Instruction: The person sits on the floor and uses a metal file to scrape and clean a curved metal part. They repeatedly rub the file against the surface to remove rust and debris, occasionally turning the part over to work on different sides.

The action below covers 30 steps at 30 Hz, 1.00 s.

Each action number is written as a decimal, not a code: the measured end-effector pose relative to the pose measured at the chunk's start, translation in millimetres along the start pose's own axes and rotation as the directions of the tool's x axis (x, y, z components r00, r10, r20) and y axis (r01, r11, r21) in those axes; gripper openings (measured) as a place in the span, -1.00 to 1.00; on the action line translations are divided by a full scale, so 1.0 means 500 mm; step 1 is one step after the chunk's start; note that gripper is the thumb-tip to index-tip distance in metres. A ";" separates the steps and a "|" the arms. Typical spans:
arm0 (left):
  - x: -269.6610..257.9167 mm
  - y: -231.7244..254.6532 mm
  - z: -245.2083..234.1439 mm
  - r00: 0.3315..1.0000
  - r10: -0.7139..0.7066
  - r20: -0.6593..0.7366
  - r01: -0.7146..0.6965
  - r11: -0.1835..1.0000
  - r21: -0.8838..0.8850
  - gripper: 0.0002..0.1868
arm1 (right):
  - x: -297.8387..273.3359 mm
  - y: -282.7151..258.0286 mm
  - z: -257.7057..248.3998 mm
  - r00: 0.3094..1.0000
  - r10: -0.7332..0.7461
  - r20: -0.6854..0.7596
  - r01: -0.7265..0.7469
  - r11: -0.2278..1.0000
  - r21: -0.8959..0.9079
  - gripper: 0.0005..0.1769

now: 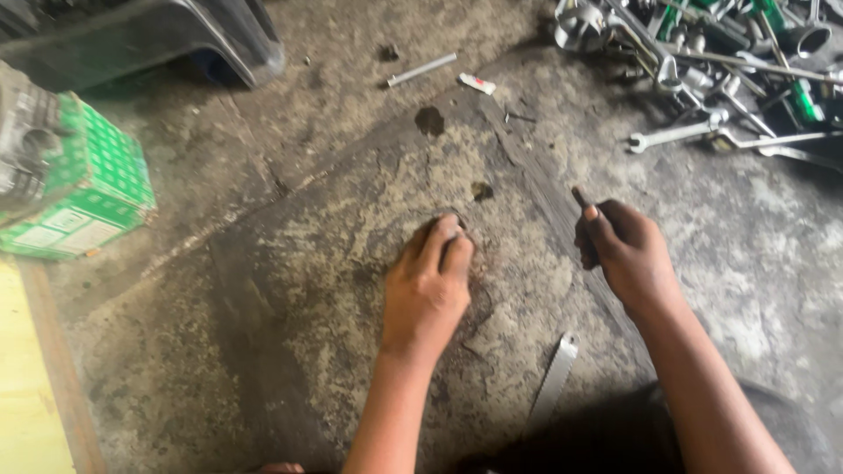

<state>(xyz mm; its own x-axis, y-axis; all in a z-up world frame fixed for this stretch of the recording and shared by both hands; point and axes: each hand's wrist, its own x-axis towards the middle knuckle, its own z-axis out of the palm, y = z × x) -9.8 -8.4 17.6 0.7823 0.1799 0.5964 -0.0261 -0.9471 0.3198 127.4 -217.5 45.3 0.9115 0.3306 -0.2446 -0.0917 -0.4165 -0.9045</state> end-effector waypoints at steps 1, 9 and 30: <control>-0.004 -0.003 0.002 1.000 -0.007 0.011 0.007 1.000 0.007 -0.87 | 0.000 0.000 0.003 1.000 -0.023 -0.003 0.023 0.999 -0.023 -0.60; -0.003 -0.008 -0.002 0.999 -0.023 -0.034 0.023 1.000 -0.009 -0.86 | -0.006 -0.020 0.004 0.998 0.010 -0.062 -0.019 0.989 -0.147 -0.60; 0.042 0.007 -0.045 0.649 -0.706 0.284 0.438 0.041 -0.898 -0.36 | -0.018 -0.036 0.030 0.996 0.067 0.050 -0.051 0.962 -0.267 -0.67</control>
<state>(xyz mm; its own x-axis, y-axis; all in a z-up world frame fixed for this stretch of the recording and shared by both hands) -7.6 -2.0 48.0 0.7031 0.7095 -0.0478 -0.2178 0.2789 0.9353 114.9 -200.0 58.4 0.8821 0.3440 -0.3218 -0.0278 -0.6439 -0.7646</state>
